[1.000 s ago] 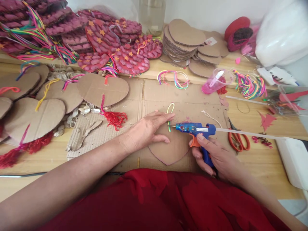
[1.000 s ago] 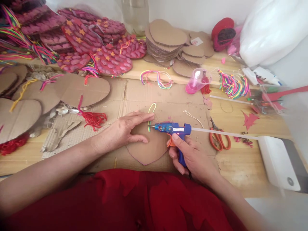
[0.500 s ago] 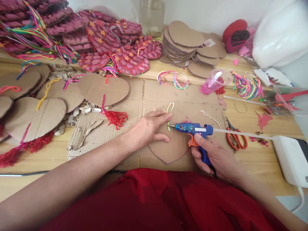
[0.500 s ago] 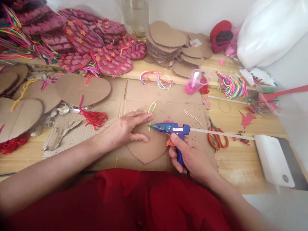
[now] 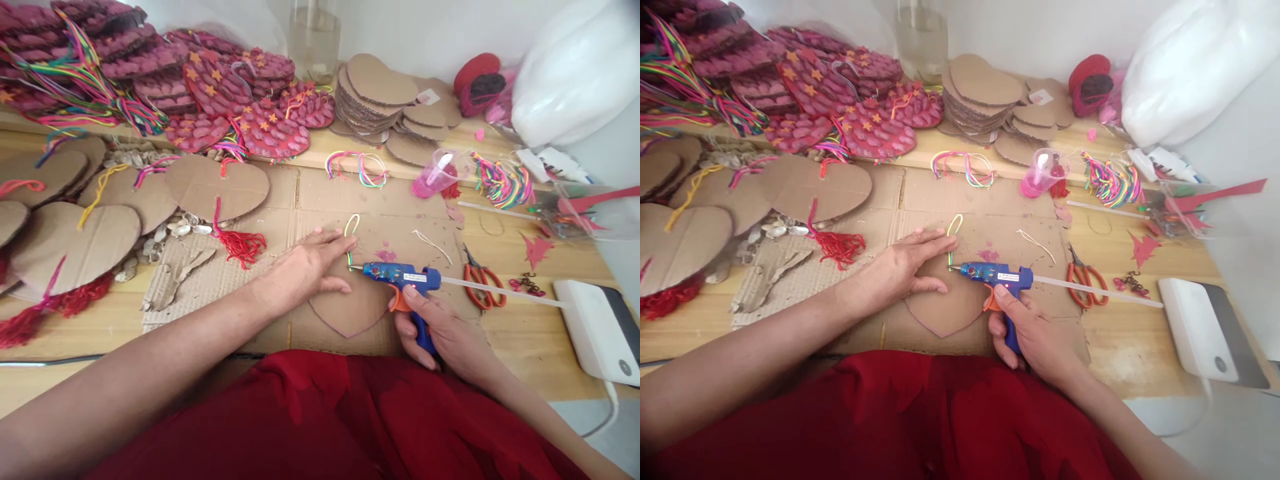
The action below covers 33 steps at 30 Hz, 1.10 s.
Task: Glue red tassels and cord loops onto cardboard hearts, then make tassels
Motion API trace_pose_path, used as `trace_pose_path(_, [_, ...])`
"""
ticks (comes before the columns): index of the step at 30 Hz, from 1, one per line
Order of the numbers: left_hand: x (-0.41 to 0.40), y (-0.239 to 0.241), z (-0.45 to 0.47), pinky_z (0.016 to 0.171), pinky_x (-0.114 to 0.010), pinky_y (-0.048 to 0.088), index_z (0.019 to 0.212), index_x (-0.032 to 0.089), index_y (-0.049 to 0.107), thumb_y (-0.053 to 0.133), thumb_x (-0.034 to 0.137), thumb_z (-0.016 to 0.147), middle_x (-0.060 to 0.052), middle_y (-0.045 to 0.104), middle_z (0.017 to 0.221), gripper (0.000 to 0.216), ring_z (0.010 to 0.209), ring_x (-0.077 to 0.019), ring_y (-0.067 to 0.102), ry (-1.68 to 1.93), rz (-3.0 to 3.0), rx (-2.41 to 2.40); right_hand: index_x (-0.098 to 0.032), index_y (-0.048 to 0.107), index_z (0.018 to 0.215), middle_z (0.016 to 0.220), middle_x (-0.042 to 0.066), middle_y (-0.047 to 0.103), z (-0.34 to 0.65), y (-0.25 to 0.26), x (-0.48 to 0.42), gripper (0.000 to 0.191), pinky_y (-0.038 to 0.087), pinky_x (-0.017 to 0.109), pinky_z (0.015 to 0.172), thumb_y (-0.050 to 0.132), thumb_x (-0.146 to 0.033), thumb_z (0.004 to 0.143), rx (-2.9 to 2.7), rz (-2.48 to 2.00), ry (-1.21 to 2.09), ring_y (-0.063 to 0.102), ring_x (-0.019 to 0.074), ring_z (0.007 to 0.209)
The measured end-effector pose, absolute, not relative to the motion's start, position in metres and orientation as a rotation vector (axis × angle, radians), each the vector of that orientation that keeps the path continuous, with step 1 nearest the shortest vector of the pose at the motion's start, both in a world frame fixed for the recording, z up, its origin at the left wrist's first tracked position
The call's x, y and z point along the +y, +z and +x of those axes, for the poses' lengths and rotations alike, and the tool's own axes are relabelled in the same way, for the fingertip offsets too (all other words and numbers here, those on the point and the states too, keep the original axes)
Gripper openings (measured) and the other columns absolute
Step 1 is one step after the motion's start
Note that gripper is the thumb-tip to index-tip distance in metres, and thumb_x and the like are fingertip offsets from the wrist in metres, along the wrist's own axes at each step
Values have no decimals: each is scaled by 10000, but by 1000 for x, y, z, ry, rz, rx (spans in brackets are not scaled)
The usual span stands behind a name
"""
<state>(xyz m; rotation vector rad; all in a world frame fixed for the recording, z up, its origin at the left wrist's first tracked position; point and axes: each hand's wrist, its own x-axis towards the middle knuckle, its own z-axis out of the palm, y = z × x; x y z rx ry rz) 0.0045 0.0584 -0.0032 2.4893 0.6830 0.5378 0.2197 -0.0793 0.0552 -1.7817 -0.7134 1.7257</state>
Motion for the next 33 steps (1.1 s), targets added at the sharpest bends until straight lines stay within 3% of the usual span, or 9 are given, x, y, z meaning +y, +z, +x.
trace_pose_path(4, [58,-4,5,1198,-484,357,1408,155,495,804,458,770,-193,559,1440,771,1408,-282,477,555,2498,691,-228,492,849,602,-79,540,222,57,-81,407,225,209,341,542,-627,914,-662,-1771,1626,384,49,314])
trace_pose_path(21, [59,0,3,1192,-473,358,1487,170,418,771,456,808,-186,514,1484,817,1428,-278,448,485,2551,690,-221,482,827,499,-84,492,220,53,-83,441,226,213,354,494,-649,932,-698,-1838,1660,354,61,308])
trace_pose_path(27, [58,-2,2,1169,-463,387,1495,212,414,767,466,814,-169,525,1474,808,1412,-276,465,521,2539,690,-230,499,879,597,-88,532,222,54,-83,397,230,207,340,541,-623,917,-671,-1753,1627,385,52,312])
trace_pose_path(33, [58,-1,2,1166,-460,389,1503,220,410,764,459,822,-158,525,1477,804,1407,-284,468,516,2540,687,-222,456,749,509,-85,488,218,55,-78,459,266,213,359,526,-644,914,-790,-1859,1590,385,55,307])
